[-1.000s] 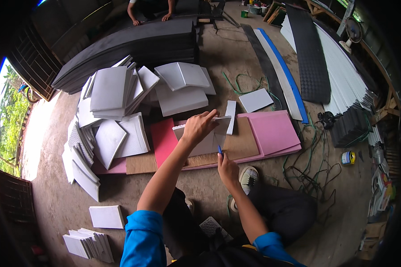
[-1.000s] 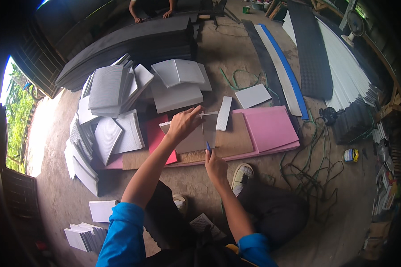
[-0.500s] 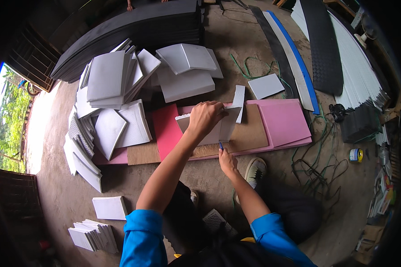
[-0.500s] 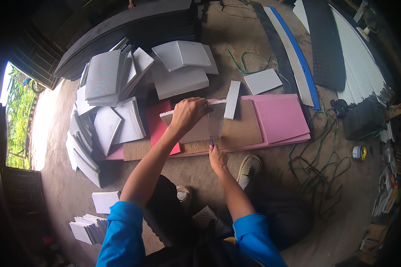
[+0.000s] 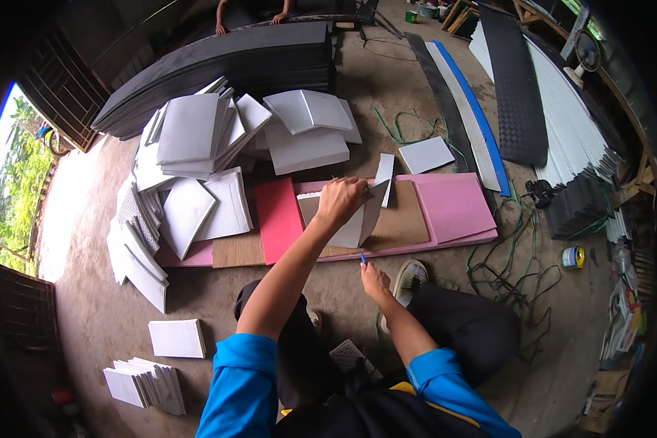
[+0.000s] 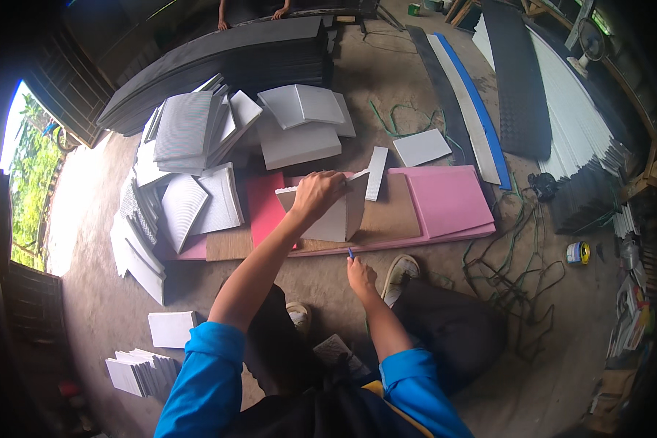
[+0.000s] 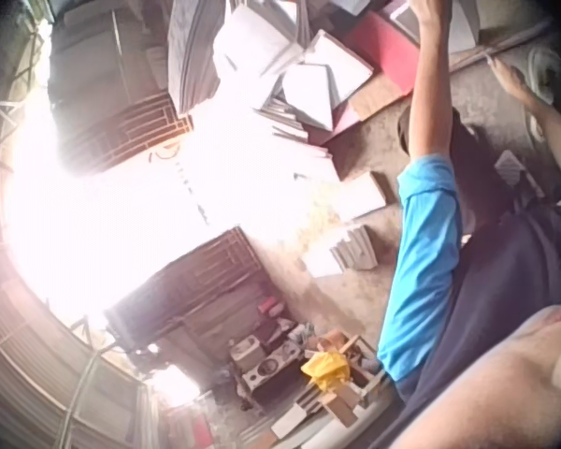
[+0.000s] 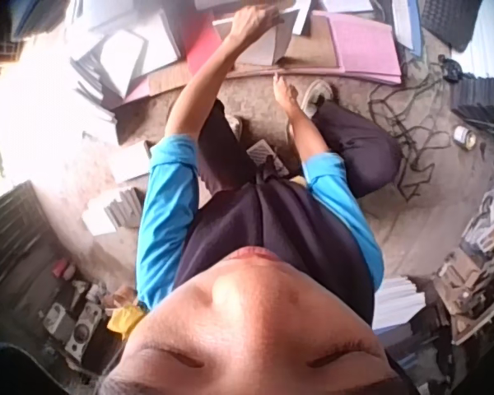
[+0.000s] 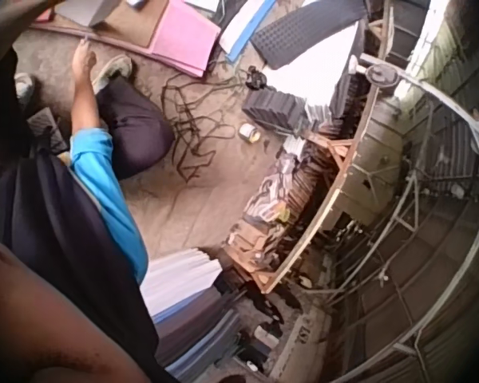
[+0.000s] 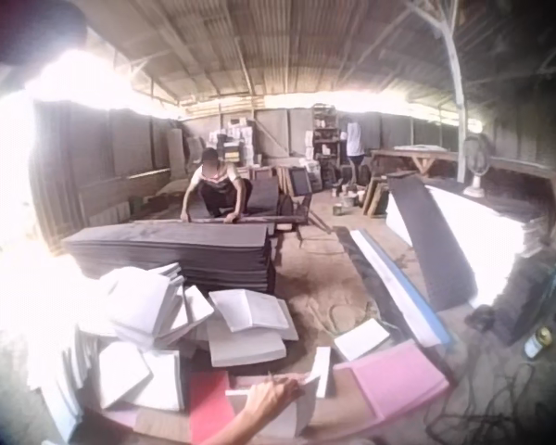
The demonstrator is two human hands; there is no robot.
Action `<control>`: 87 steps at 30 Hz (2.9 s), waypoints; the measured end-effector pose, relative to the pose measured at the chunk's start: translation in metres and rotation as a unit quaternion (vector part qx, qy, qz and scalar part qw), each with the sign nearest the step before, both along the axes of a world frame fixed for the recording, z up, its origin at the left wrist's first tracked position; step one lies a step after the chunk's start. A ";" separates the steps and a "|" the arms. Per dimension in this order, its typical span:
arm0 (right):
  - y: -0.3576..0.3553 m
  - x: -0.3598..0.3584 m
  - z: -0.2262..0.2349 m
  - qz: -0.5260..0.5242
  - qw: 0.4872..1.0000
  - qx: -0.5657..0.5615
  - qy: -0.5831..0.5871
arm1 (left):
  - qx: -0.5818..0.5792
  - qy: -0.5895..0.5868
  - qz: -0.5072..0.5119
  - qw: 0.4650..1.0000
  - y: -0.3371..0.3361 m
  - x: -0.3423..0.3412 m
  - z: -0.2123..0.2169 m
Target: The person sits on the floor and repeatedly places white foam sheets on a pink foam sheet, then uses a blue utility knife to trim the white sheets to size. Trimmed pieces are set aside, and the process continues with multiple sheets.
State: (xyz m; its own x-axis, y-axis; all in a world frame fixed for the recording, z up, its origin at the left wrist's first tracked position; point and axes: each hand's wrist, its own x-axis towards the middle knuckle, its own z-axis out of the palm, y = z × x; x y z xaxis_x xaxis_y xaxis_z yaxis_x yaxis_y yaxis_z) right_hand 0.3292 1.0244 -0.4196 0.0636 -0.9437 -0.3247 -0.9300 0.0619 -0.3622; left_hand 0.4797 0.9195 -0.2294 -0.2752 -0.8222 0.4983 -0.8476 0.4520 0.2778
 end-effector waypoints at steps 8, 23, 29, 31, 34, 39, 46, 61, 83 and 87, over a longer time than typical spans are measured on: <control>-0.046 -0.025 0.078 0.131 0.972 -0.180 0.071 | -0.070 0.096 0.114 0.986 0.017 0.044 0.033; -0.094 0.007 0.248 0.198 0.894 -0.238 0.324 | -0.149 0.318 0.282 0.893 0.031 0.109 0.061; -0.109 0.018 0.229 0.139 0.944 -0.141 0.264 | -0.177 0.289 0.160 0.927 0.038 0.072 0.066; -0.110 0.029 0.233 0.154 0.953 -0.136 0.222 | -0.155 0.260 0.164 0.939 0.040 0.062 0.059; -0.108 0.045 0.231 0.156 0.955 -0.183 0.171 | -0.076 0.208 0.142 0.965 0.037 0.039 0.035; -0.116 0.012 0.222 0.185 0.954 -0.213 0.102 | -0.090 0.235 0.223 0.942 0.011 0.051 0.018; -0.148 -0.054 0.226 0.083 0.951 -0.287 -0.085 | -0.030 0.407 0.161 0.899 -0.003 0.134 0.006; -0.173 -0.066 0.215 0.100 0.924 0.038 -0.368 | 0.082 0.423 0.102 0.896 -0.004 0.131 0.028; -0.195 -0.079 0.217 -0.300 0.526 -0.043 -0.794 | 0.121 0.209 0.000 0.970 0.018 0.093 0.046; -0.202 -0.074 0.208 -0.369 0.501 -0.071 -0.779 | 0.126 0.199 -0.019 0.972 0.020 0.085 0.050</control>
